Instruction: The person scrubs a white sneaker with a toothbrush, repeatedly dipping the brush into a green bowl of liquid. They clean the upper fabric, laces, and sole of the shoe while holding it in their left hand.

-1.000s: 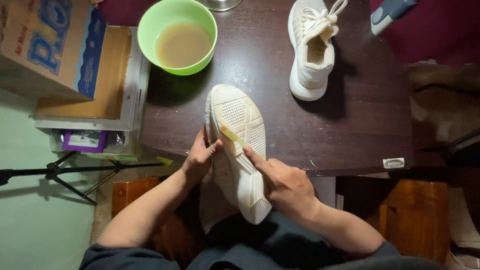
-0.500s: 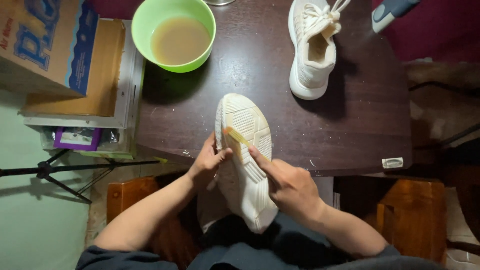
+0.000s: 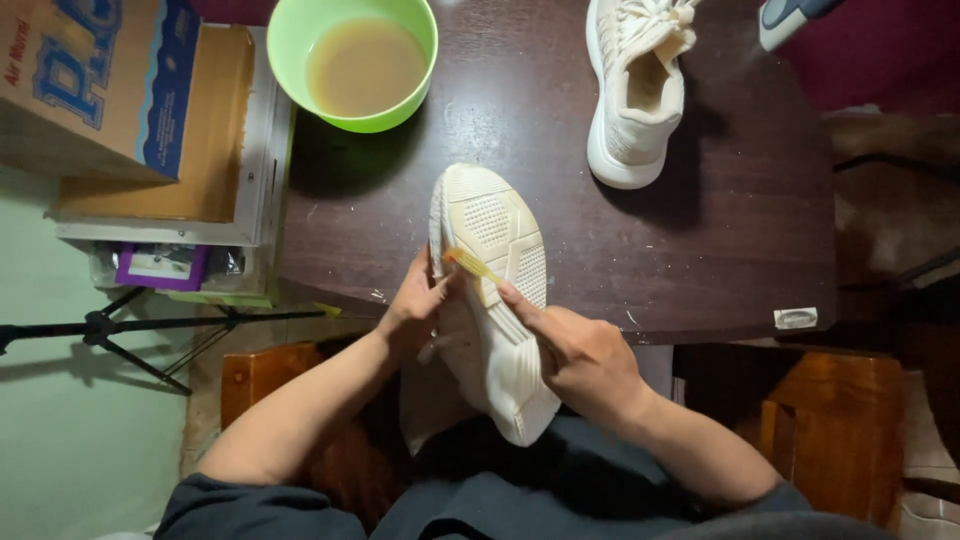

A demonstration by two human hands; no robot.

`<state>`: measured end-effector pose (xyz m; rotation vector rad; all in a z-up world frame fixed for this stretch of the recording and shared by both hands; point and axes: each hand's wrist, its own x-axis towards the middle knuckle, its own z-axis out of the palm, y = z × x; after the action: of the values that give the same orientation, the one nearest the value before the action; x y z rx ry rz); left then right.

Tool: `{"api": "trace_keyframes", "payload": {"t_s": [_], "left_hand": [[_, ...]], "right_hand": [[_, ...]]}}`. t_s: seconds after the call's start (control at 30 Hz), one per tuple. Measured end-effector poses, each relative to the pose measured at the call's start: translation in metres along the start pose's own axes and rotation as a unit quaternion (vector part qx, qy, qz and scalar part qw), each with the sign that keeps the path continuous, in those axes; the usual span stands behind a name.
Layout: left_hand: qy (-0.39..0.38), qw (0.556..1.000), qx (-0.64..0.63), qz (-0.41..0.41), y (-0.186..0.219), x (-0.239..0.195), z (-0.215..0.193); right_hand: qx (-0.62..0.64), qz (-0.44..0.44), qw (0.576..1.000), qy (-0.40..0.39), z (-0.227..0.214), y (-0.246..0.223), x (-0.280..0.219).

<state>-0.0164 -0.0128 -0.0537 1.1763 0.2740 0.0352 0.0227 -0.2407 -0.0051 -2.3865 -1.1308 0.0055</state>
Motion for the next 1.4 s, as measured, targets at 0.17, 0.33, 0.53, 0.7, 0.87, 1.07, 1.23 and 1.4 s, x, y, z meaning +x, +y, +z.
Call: {"api": "trace_keyframes", "payload": {"t_s": [0.17, 0.33, 0.53, 0.7, 0.87, 1.07, 1.23, 1.4], "left_hand": [[0.03, 0.999, -0.025, 0.011, 0.031, -0.003, 0.001], [0.037, 0.998, -0.007, 0.051, 0.03, 0.007, -0.014], [-0.036, 0.982, 0.166, 0.086, -0.038, 0.008, -0.02], [0.006, 0.998, -0.045, 0.039, -0.021, 0.005, -0.021], [-0.014, 0.998, -0.05, 0.026, 0.003, 0.007, -0.019], [-0.021, 0.999, -0.038, 0.011, -0.015, 0.0, -0.014], [-0.012, 0.999, -0.003, 0.049, 0.051, -0.006, 0.008], [-0.09, 0.99, -0.055, 0.098, 0.047, -0.003, 0.009]], "right_hand": [[-0.004, -0.015, 1.0, 0.0, -0.013, -0.013, -0.004], [0.003, 0.01, 0.999, -0.04, -0.01, 0.004, -0.031], [-0.012, -0.024, 0.999, 0.029, -0.004, -0.008, 0.002], [-0.022, -0.011, 1.0, 0.006, -0.018, -0.014, -0.007], [0.03, 0.079, 0.985, -0.151, -0.008, 0.01, -0.047], [0.033, -0.011, 0.998, 0.054, -0.022, -0.006, 0.016], [0.065, 0.029, 0.993, 0.098, -0.039, 0.029, 0.016], [0.044, -0.134, 0.99, -0.022, -0.052, 0.014, -0.008]]}}
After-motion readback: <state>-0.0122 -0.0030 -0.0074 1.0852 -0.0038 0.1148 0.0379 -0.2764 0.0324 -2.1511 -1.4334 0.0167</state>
